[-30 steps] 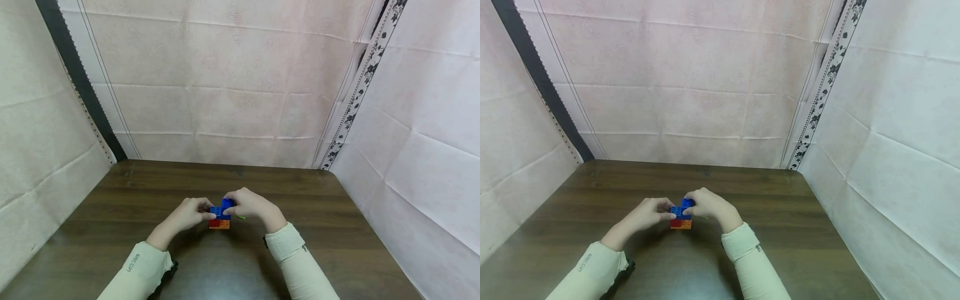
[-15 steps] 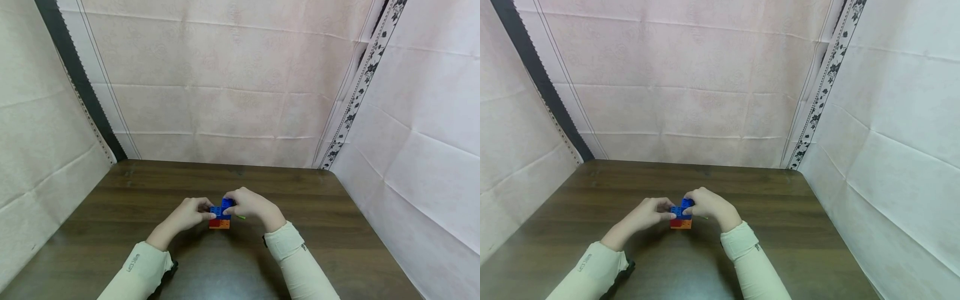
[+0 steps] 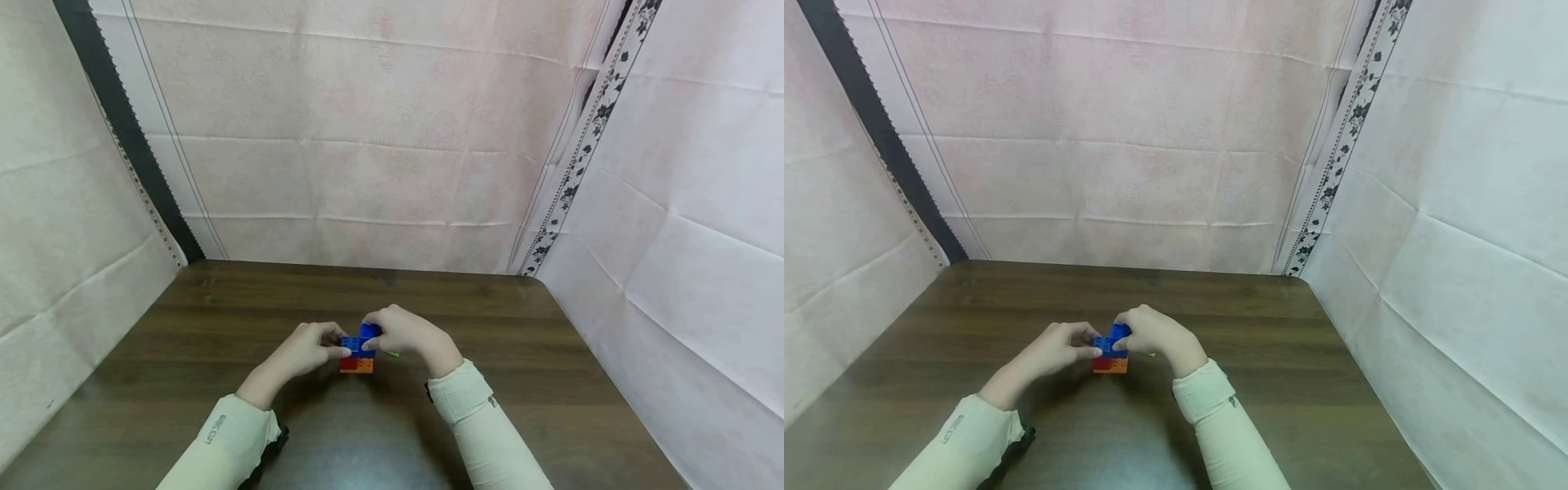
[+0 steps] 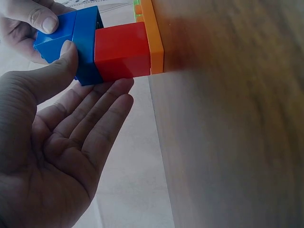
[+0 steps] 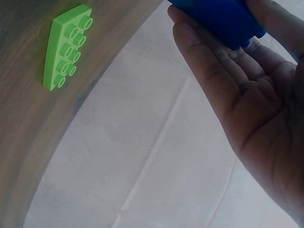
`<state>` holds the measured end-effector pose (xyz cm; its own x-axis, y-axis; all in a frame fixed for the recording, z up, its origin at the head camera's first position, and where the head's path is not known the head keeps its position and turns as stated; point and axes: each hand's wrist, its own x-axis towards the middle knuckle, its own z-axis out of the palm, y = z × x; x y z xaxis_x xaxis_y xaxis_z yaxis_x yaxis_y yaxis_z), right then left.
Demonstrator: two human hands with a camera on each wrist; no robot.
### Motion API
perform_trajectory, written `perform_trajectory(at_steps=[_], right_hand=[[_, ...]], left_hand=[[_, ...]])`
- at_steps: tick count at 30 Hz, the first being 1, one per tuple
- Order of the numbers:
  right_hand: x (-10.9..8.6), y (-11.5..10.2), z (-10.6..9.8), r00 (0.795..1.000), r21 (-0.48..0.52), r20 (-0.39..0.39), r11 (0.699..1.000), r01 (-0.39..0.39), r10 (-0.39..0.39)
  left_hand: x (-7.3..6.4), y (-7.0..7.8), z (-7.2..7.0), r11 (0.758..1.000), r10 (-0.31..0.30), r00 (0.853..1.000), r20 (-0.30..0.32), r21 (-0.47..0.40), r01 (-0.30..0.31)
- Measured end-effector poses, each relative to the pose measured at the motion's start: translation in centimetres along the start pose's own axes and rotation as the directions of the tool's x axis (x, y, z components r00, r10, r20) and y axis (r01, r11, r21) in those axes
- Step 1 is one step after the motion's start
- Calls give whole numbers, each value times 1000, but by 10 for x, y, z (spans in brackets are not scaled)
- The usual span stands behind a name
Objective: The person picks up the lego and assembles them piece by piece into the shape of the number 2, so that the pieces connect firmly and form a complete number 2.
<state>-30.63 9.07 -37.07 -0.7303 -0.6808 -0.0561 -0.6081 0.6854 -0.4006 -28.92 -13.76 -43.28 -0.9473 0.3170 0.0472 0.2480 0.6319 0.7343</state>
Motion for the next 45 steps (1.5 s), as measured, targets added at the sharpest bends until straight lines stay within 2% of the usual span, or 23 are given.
perform_trajectory(at_steps=[24, 45], right_hand=[[2, -2, 1, 1000, -25, -2, 1000, -14, 14], [1, -1, 2, 1000, -3, -1, 1000, -17, 17]], left_hand=[[1, -1, 0, 1000, -2, 1000, -1, 5, 2], [0, 0, 0, 1000, -3, 1000, 2, -5, 3]])
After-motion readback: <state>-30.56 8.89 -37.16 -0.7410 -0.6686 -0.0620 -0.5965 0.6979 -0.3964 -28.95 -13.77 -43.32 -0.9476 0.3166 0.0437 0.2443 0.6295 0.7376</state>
